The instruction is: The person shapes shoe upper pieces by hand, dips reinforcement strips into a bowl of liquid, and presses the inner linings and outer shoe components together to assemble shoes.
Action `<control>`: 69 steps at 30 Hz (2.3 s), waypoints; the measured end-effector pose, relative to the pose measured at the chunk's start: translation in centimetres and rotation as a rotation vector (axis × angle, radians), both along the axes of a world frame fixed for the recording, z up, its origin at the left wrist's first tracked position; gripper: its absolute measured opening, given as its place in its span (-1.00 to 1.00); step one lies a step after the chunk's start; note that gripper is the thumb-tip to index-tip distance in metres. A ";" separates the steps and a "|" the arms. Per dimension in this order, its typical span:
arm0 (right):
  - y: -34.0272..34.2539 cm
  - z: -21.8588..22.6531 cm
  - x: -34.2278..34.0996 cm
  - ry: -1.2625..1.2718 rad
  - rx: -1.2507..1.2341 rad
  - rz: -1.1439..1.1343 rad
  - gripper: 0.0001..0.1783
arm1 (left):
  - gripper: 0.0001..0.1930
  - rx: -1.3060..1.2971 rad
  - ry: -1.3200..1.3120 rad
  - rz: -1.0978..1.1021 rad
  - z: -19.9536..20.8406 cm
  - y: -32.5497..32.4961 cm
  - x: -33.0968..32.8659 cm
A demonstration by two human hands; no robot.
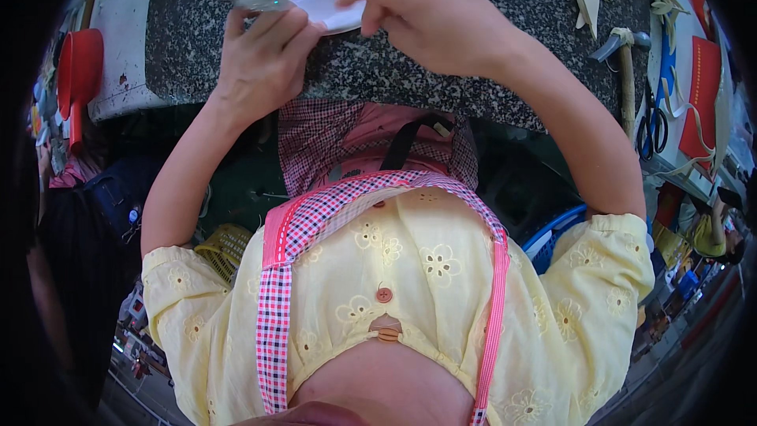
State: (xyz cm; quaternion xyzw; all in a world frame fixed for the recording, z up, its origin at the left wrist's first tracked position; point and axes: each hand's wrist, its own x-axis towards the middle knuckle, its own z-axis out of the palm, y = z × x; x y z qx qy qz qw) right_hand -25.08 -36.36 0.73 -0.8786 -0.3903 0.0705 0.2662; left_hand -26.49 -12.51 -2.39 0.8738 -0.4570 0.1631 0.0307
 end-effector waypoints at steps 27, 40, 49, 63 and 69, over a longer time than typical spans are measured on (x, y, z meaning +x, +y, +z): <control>-1.8 -5.8 2.1 0.982 1.145 0.164 -0.70 | -0.73 -0.682 0.128 0.112 0.4 -4.2 -1.3; -1.8 -4.9 1.6 0.882 1.117 0.223 -0.91 | -0.72 -0.574 -0.112 0.108 1.2 -5.4 -2.4; -0.7 -5.8 1.2 0.869 1.205 0.289 -0.89 | -0.76 -0.570 -0.218 0.012 0.3 -4.8 -2.1; -2.4 -8.4 0.1 0.968 1.232 0.148 -0.71 | -0.88 -0.490 -0.290 -0.103 0.1 -5.0 -1.4; -1.0 -6.2 0.7 1.004 1.269 0.247 -0.70 | -0.76 -0.476 -0.259 -0.151 0.5 -4.0 -1.5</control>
